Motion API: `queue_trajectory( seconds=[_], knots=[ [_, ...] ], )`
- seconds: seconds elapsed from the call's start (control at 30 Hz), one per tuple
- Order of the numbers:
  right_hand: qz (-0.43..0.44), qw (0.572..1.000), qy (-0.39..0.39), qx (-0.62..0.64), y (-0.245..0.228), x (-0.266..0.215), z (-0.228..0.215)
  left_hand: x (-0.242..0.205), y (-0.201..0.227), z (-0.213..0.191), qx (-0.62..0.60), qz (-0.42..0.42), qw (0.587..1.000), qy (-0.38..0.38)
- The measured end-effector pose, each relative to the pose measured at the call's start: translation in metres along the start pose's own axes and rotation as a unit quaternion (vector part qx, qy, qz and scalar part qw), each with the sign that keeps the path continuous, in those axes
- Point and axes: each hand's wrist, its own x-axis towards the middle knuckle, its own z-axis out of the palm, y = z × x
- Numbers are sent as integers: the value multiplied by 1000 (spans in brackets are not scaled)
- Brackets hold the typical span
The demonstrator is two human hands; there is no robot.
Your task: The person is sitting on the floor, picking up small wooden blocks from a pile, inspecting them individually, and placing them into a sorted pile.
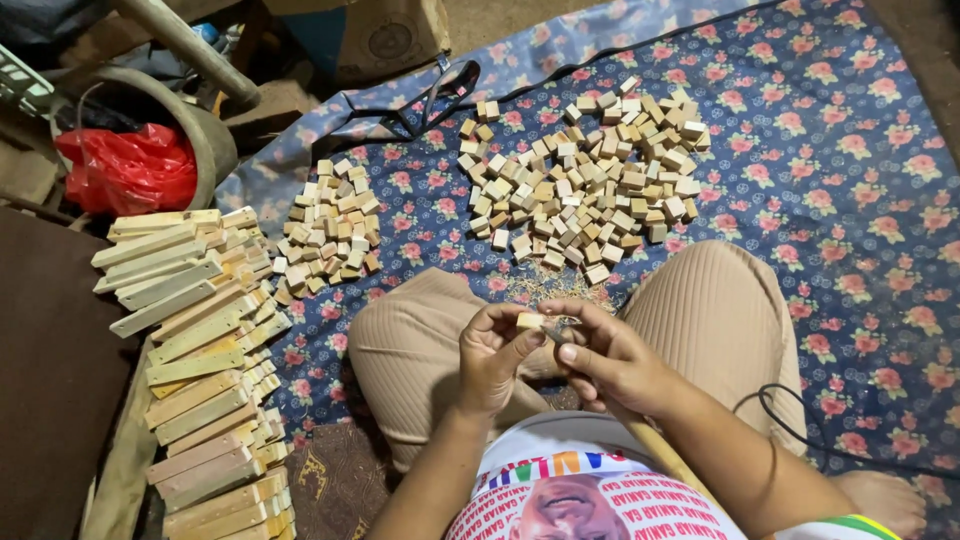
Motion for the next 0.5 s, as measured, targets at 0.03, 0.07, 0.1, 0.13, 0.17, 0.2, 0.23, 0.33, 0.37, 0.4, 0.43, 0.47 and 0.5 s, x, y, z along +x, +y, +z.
queue_trajectory(
  seconds=[0.03,0.07,0.1,0.13,0.17,0.2,0.23,0.33,0.37,0.4,0.43,0.47,0.5],
  knots=[
    [-1,1000,0,0,1,1,-1,1,0,-1,0,0,1000,-1],
    [-2,1000,-4,2,3,1,-1,1,0,-3,7,3,1000,1],
    [-4,1000,-7,3,5,1,-1,1,0,-4,14,5,1000,3],
    [-4,1000,-6,4,4,0,-1,0,-1,-5,14,4,1000,2],
    [4,1000,-2,2,4,0,0,0,-1,-5,12,1,1000,0],
    [12,1000,2,0,3,0,0,0,-2,-5,10,-2,1000,-3],
    [12,1000,3,0,3,0,0,1,-3,-6,10,-2,1000,-3],
    [13,1000,8,-3,3,-1,-1,1,-7,-7,-5,-10,1000,-4],
    [14,1000,11,-4,3,-1,-1,0,-7,-5,-14,-17,1000,2],
    [16,1000,13,-5,2,-1,-2,-1,-7,-3,-24,-25,999,7],
    [16,1000,14,-5,3,-1,-3,-2,-8,-4,-24,-26,999,7],
    [16,1000,15,-5,4,-1,-5,-3,-9,-4,-34,-33,999,12],
    [16,1000,15,-5,5,-1,-6,-5,-10,-5,-44,-40,998,18]
  ],
)
